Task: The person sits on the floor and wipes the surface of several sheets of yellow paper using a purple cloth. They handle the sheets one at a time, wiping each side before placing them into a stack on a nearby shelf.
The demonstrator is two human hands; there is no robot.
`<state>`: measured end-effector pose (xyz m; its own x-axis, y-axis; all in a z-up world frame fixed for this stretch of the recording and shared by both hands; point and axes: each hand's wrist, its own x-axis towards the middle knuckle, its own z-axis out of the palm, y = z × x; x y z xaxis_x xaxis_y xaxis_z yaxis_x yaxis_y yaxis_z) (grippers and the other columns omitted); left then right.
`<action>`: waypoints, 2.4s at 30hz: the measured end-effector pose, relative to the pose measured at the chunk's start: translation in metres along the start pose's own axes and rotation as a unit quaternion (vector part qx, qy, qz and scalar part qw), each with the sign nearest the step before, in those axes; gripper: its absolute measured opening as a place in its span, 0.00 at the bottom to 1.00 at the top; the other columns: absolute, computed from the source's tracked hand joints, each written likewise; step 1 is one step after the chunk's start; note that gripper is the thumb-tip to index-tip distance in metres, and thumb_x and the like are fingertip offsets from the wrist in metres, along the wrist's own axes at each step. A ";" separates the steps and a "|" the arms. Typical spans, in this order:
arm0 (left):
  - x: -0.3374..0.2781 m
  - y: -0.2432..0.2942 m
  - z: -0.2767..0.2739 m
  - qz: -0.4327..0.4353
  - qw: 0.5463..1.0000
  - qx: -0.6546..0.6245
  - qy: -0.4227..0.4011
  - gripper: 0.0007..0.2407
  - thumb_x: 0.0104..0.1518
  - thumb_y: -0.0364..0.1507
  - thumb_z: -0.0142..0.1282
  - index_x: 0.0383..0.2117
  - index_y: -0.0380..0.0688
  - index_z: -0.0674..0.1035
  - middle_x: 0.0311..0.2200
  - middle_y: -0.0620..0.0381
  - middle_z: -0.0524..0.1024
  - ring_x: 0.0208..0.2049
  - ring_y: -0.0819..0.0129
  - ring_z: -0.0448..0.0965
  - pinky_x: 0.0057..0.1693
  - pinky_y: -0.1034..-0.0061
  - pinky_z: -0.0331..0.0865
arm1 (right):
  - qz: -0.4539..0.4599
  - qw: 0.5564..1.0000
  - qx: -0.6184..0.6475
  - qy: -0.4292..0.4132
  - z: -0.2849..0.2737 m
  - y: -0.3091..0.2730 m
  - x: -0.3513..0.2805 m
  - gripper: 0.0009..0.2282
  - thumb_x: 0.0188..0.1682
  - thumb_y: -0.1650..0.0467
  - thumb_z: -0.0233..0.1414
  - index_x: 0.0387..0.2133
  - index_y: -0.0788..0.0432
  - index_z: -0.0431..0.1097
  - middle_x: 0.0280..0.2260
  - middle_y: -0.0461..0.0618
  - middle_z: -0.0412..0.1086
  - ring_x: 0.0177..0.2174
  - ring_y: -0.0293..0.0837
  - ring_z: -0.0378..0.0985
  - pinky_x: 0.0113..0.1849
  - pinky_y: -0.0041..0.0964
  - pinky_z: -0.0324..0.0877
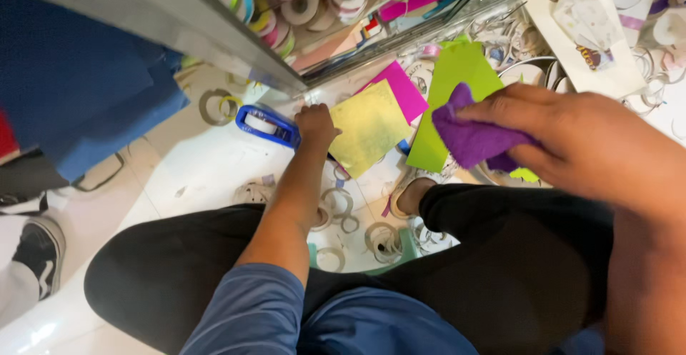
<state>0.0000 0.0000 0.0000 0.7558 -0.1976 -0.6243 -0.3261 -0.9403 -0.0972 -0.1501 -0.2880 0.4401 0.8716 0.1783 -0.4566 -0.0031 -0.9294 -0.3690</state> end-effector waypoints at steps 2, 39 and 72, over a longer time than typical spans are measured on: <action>0.016 -0.003 0.026 0.011 0.999 0.008 0.040 0.34 0.44 0.56 0.69 0.52 0.51 0.74 0.48 0.57 0.77 0.53 0.56 0.74 0.50 0.61 0.70 | -0.002 1.000 -0.002 -0.004 -0.002 0.001 0.000 0.29 0.45 0.68 0.47 0.62 0.26 0.62 0.52 0.34 0.69 0.34 0.49 0.80 0.34 0.47 0.73; -0.294 -0.031 -0.163 0.267 0.247 -0.918 0.160 0.14 0.67 0.33 0.49 0.56 0.50 0.78 0.45 0.53 0.82 0.47 0.61 0.83 0.56 0.65 0.76 | -0.252 0.879 0.101 0.392 0.084 -0.182 0.042 0.27 0.46 0.64 0.54 0.63 0.44 0.66 0.60 0.43 0.66 0.58 0.49 0.65 0.57 0.45 0.54; -0.301 -0.029 -0.156 0.279 0.319 -0.905 0.025 0.19 0.49 0.13 0.56 0.48 0.40 0.75 0.41 0.50 0.79 0.44 0.59 0.78 0.54 0.64 0.73 | -0.412 0.814 0.028 0.408 0.075 -0.152 0.055 0.28 0.58 0.73 0.62 0.68 0.43 0.57 0.72 0.48 0.44 0.68 0.65 0.60 0.68 0.67 0.65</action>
<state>-0.1293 0.0432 0.3112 0.8897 -0.4359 -0.1357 0.4109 0.6350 0.6541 -0.1387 -0.1127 0.4099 0.6253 0.4380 0.6459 0.7446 -0.5828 -0.3256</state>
